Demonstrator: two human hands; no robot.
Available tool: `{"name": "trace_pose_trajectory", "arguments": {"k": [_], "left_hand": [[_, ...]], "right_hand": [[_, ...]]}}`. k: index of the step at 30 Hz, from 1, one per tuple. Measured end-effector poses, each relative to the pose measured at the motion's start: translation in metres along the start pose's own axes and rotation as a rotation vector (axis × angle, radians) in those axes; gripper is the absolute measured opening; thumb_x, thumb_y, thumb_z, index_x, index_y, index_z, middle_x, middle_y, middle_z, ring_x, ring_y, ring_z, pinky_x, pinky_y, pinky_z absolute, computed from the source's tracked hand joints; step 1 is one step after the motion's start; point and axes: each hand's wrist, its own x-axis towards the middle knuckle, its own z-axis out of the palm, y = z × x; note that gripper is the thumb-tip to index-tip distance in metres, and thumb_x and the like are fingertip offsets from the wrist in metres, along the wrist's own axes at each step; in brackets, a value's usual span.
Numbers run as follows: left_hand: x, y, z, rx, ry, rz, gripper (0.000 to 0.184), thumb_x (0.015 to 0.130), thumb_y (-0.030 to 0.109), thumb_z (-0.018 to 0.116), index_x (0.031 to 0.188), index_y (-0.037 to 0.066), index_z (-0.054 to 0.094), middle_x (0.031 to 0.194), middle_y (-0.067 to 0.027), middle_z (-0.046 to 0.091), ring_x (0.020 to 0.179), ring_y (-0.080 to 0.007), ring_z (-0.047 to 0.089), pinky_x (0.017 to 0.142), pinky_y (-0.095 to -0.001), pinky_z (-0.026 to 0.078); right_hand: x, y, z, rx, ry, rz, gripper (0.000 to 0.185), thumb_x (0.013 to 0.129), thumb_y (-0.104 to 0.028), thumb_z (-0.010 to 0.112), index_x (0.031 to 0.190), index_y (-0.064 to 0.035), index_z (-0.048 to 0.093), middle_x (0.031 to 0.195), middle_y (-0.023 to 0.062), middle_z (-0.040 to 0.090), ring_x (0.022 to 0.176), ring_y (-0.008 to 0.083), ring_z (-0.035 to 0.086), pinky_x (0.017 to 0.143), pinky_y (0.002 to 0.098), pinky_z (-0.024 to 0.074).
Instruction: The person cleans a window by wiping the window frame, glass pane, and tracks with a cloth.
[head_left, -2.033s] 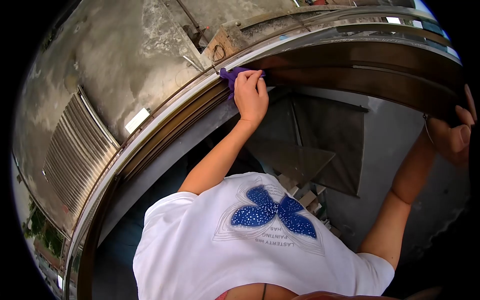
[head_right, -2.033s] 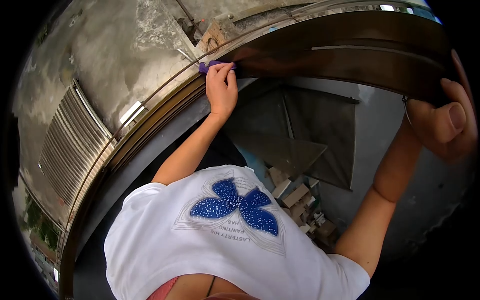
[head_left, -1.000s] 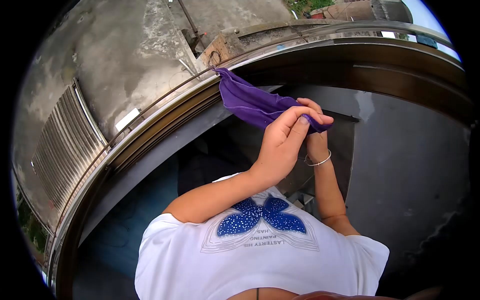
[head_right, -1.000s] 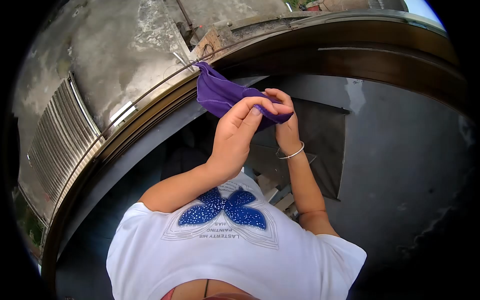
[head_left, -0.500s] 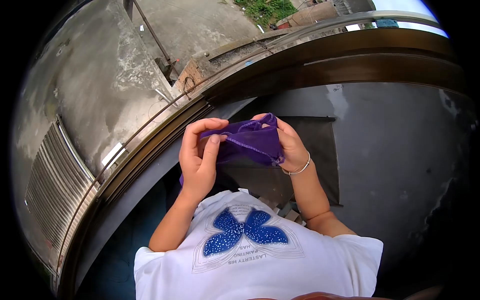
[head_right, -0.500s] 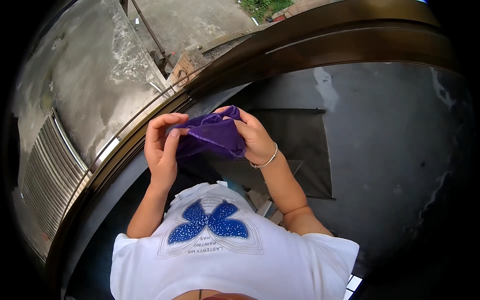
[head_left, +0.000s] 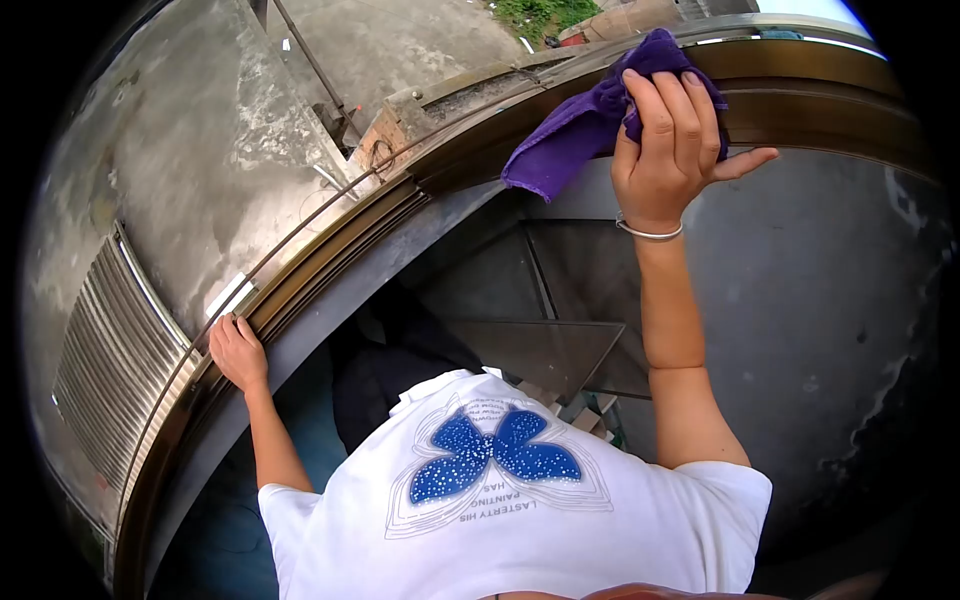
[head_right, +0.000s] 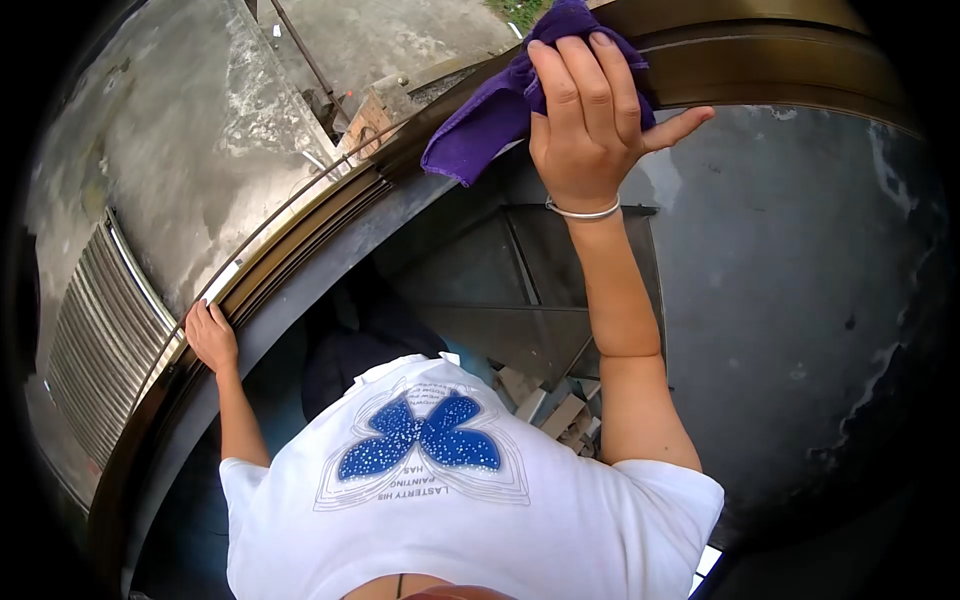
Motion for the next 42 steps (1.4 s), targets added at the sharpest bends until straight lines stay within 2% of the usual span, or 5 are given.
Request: {"name": "trace_pose_trajectory", "arguments": {"k": [13,21,26,32,42], "left_hand": [[0.003,0.003,0.012,0.058,-0.022,-0.092,0.028,0.093,0.032,0.049,0.103,0.01,0.062,0.105,-0.0063,0.06,0.108,-0.0252,0.052,0.097,-0.0393,0.038],[0.0,0.0,0.017,0.067,0.013,-0.092,0.028,0.093,0.033,0.049,0.103,0.01,0.062,0.106,-0.006,0.06,0.109,-0.0257,0.051,0.098,-0.0396,0.038],[0.001,-0.001,0.02,0.064,0.0,-0.091,0.029,0.093,0.034,0.049,0.102,0.011,0.063,0.104,-0.0054,0.06,0.108,-0.0256,0.052,0.096,-0.04,0.038],[0.003,-0.001,0.027,0.097,-0.003,-0.156,0.026,0.091,0.033,0.049,0.091,0.012,0.065,0.095,-0.0048,0.063,0.097,-0.0253,0.055,0.09,-0.0395,0.041],[0.016,0.001,0.03,0.182,0.003,-0.266,0.026,0.089,0.033,0.049,0.085,0.015,0.068,0.092,-0.0024,0.066,0.091,-0.0253,0.057,0.083,-0.0393,0.043]], "right_hand": [[-0.165,-0.172,0.116,0.294,-0.553,-0.397,0.027,0.083,-0.021,0.052,0.106,-0.0115,0.063,0.119,0.0004,0.057,0.125,0.0171,0.045,0.115,0.0392,0.0222],[-0.108,-0.097,0.04,0.751,-0.57,-0.188,0.017,0.075,-0.009,0.058,0.091,-0.0085,0.061,0.087,0.0049,0.059,0.086,0.0235,0.057,0.089,0.0364,0.0438],[-0.126,-0.048,-0.016,1.067,-0.999,0.872,0.028,0.099,-0.025,0.047,0.105,0.0001,0.057,0.087,0.0121,0.065,0.08,0.0214,0.062,0.074,0.0312,0.0482],[-0.15,-0.069,-0.036,1.597,-0.593,1.885,0.031,0.099,-0.022,0.049,0.118,0.0013,0.055,0.113,0.0101,0.063,0.104,0.0183,0.061,0.09,0.0328,0.0492],[-0.17,-0.131,0.007,1.908,-0.594,2.056,0.035,0.093,-0.013,0.055,0.125,-0.0003,0.05,0.122,0.0115,0.059,0.113,0.0244,0.058,0.096,0.0415,0.0474]]}}
